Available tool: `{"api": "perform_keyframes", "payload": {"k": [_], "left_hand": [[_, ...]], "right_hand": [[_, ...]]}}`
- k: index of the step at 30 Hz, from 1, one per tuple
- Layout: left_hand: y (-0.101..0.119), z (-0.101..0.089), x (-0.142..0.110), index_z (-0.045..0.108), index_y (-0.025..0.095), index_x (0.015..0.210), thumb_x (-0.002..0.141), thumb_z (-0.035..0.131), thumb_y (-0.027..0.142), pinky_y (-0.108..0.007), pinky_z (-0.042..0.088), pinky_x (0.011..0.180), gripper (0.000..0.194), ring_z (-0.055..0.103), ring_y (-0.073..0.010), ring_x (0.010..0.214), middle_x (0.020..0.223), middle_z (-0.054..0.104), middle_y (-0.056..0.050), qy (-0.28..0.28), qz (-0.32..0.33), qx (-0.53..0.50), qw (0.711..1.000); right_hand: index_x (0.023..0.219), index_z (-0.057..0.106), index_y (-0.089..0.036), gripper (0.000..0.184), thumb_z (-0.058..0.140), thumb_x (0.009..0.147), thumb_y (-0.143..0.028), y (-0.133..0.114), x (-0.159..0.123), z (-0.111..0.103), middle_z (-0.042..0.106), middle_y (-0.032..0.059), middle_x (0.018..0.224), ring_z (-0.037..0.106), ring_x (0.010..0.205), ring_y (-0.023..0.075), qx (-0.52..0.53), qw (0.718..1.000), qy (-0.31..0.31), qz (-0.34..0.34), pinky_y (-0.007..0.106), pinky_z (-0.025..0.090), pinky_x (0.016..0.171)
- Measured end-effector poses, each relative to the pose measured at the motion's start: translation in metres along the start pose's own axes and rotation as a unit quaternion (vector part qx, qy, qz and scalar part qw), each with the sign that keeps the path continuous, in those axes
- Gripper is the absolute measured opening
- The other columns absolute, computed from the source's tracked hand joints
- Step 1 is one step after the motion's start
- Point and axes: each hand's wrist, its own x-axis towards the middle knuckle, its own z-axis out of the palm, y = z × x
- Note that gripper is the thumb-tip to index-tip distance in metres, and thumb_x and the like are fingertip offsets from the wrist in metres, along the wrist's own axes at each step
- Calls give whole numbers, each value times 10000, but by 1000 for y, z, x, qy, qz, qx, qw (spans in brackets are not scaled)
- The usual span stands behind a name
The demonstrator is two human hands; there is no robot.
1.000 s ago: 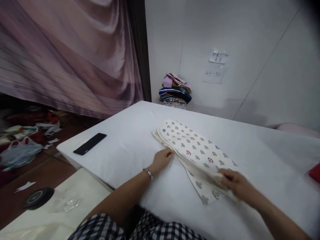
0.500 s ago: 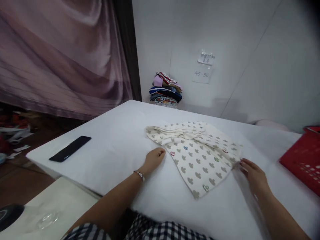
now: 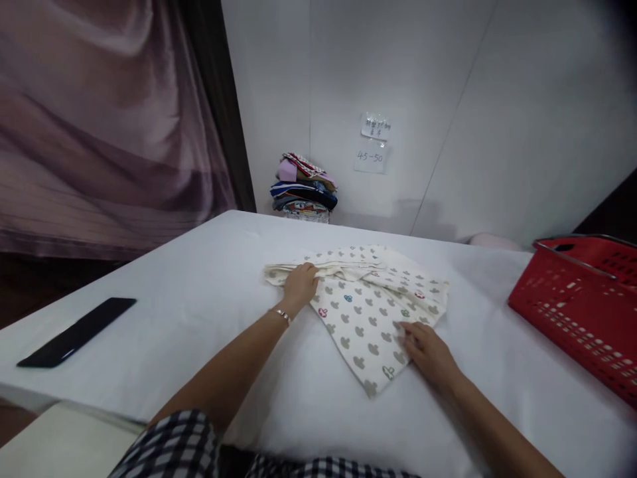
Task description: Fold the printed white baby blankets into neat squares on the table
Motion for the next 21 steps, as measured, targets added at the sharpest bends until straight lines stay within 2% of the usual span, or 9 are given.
{"api": "perform_keyframes", "payload": {"k": [3,7,9,12,15,18,21], "left_hand": [[9,2,25,570,200,1082,836,464,173,-354,417,889,269,539,-235,1052,1196,526,-98,-59,-15,43,997],[16,14,49,534,177,1146,818,521,192,-361,436,842,329,593,-244,979,1188,528,-129,-117,-34,55,991],[15,23,61,584,149,1068,809,531,182,-365,437,842,267,599,-257,978,1108,578,-144,-129,-38,60,989],[10,29,83,641,125,917,797,502,132,-354,449,825,184,613,-262,959,988,628,-157,-131,-48,71,988],[1,20,116,624,102,987,813,446,141,-355,460,799,252,613,-275,957,1019,619,-185,-99,-70,84,989],[-15,5,154,581,76,1073,850,380,189,-366,457,796,322,595,-291,986,1077,593,-217,-22,-116,78,990],[-33,1,182,596,87,1041,866,379,262,-359,447,817,329,578,-287,1008,1062,616,-204,55,-196,-20,979]], "right_hand": [[1127,626,-276,388,466,837,-476,-9,-8,4,575,54,1156,509,1082,253,-38,999,-8,-35,379,433,891],[1136,606,-295,395,468,835,-509,-13,-19,3,557,42,1149,599,869,200,-30,998,-49,-25,329,478,776],[1108,605,-290,363,458,847,-495,-13,-20,4,565,35,1098,601,762,169,-18,998,-59,-21,308,477,714],[974,609,-268,279,430,877,-459,-10,-16,7,579,23,961,585,755,162,-5,999,-50,-19,288,454,689],[864,577,-243,235,433,889,-427,-3,-8,12,570,12,874,565,745,154,14,999,-48,-18,276,430,682],[792,551,-224,234,452,886,-413,-2,-8,17,556,5,798,544,709,145,62,997,-41,-34,266,412,657],[765,560,-224,240,474,873,-420,-20,-19,22,552,0,751,539,692,143,143,983,-82,-84,261,412,641]]}}
